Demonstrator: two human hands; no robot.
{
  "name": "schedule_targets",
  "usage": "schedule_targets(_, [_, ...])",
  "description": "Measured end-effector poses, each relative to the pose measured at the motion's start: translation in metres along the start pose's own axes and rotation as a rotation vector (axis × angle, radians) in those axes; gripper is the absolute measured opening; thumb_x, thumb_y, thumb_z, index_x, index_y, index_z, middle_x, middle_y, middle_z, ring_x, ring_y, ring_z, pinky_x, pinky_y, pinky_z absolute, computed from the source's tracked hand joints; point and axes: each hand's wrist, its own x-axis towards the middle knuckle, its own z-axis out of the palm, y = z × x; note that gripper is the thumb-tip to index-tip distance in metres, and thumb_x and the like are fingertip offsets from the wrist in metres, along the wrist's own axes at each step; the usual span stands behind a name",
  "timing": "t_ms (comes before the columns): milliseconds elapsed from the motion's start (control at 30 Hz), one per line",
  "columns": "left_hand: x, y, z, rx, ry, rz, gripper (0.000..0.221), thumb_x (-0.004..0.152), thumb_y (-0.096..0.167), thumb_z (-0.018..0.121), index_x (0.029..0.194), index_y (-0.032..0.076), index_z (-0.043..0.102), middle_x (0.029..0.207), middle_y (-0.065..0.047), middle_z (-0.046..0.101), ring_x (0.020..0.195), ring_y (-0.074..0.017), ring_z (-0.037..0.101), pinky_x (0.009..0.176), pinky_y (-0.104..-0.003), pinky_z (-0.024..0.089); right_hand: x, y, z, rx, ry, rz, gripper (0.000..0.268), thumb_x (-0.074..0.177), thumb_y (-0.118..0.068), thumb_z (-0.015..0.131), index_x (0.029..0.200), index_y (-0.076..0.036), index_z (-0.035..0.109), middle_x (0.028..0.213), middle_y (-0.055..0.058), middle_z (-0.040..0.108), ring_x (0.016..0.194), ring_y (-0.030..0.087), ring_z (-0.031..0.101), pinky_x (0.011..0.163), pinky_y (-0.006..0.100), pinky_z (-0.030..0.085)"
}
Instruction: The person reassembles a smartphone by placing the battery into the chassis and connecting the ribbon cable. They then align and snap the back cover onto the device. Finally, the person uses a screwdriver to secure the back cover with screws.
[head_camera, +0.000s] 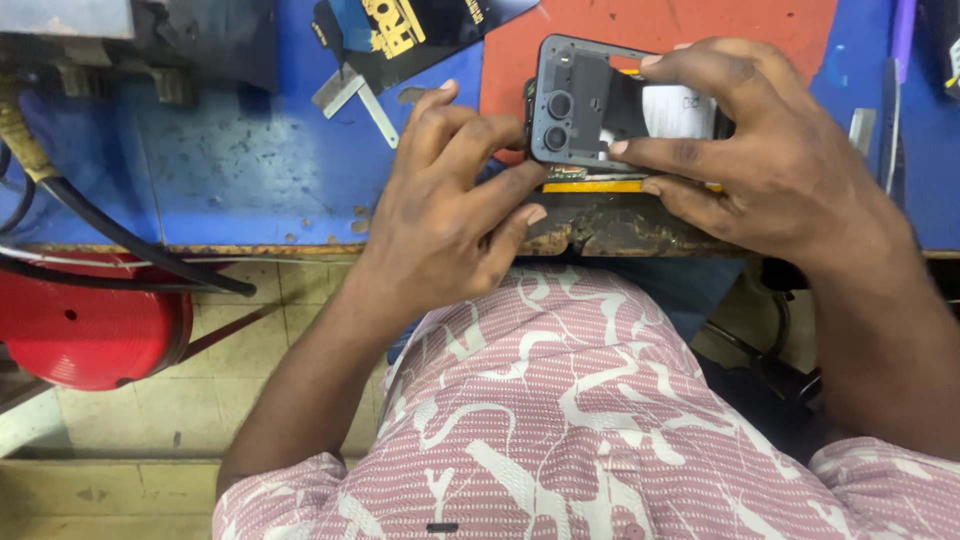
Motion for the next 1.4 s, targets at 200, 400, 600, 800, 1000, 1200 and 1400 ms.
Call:
schedule_targets(200, [-0.001,-0.001,0.004,0.052,-0.048,0.0,0.035,0.091,0.016,0.08,0.125,0.009,0.075,0.129,-0.009,0.055,0.121,-0.03,0.05,0.125,-0.065,0.028,0.001,0.0,-0.001,-0.034,-0.047,0.036,0.037,0.067,-0.01,0.09,0.103,-0.01,0.082,0.138,0.011,0.056,0.127,0.034,0.055,0.105,0.046,0.052])
schedule_targets(400, [-0.003,0.0,0.006,0.177,-0.127,-0.031,0.048,0.09,0.022,0.081,0.137,0.014,0.072,0.154,-0.013,0.042,0.14,-0.036,0.036,0.125,-0.068,0.021,0.003,0.005,-0.003,0.016,-0.093,0.03,0.035,0.071,-0.01,0.088,0.106,-0.008,0.081,0.144,0.011,0.055,0.134,0.033,0.052,0.108,0.048,0.051])
schedule_targets(600, [-0.002,0.003,0.007,0.207,-0.219,-0.089,0.05,0.095,0.034,0.083,0.142,0.019,0.071,0.17,-0.016,0.024,0.157,-0.0415,0.017,0.127,-0.07,0.012,0.007,0.002,-0.007,0.046,-0.133,0.023,0.035,0.075,-0.012,0.085,0.109,-0.008,0.08,0.146,0.011,0.054,0.131,0.033,0.054,0.1,0.047,0.051])
schedule_targets(800, [0.001,0.007,0.005,0.118,-0.237,-0.121,0.051,0.094,0.032,0.082,0.141,0.018,0.071,0.168,-0.018,0.024,0.155,-0.0423,0.015,0.126,-0.07,0.01,0.006,-0.003,-0.007,-0.091,-0.178,0.044,0.036,0.073,-0.019,0.087,0.108,-0.01,0.082,0.14,0.011,0.061,0.121,0.029,0.062,0.088,0.043,0.055])
schedule_targets(1000, [-0.001,0.005,0.01,0.112,-0.266,-0.142,0.05,0.096,0.034,0.081,0.142,0.017,0.071,0.169,-0.019,0.023,0.157,-0.0426,0.012,0.127,-0.07,0.006,0.003,-0.001,-0.005,-0.104,-0.201,0.059,0.037,0.075,-0.022,0.085,0.11,-0.012,0.081,0.13,0.012,0.066,0.11,0.027,0.065,0.081,0.041,0.056])
schedule_targets(1200, [-0.006,0.002,0.014,0.122,-0.274,-0.144,0.049,0.098,0.036,0.081,0.142,0.016,0.072,0.171,-0.021,0.024,0.158,-0.0432,0.011,0.129,-0.069,0.003,0.0,0.001,-0.001,-0.177,-0.295,0.135,0.04,0.08,-0.029,0.085,0.118,-0.018,0.081,0.106,0.01,0.069,0.085,0.023,0.067,0.066,0.038,0.055])
schedule_targets(1400, [-0.005,0.002,0.013,0.117,-0.289,-0.144,0.047,0.097,0.037,0.081,0.138,0.015,0.073,0.169,-0.023,0.027,0.158,-0.0443,0.01,0.128,-0.07,0.002,0.001,0.002,-0.001,-0.181,-0.291,0.103,0.04,0.081,-0.03,0.085,0.119,-0.019,0.081,0.104,0.009,0.07,0.083,0.022,0.068,0.066,0.037,0.056])
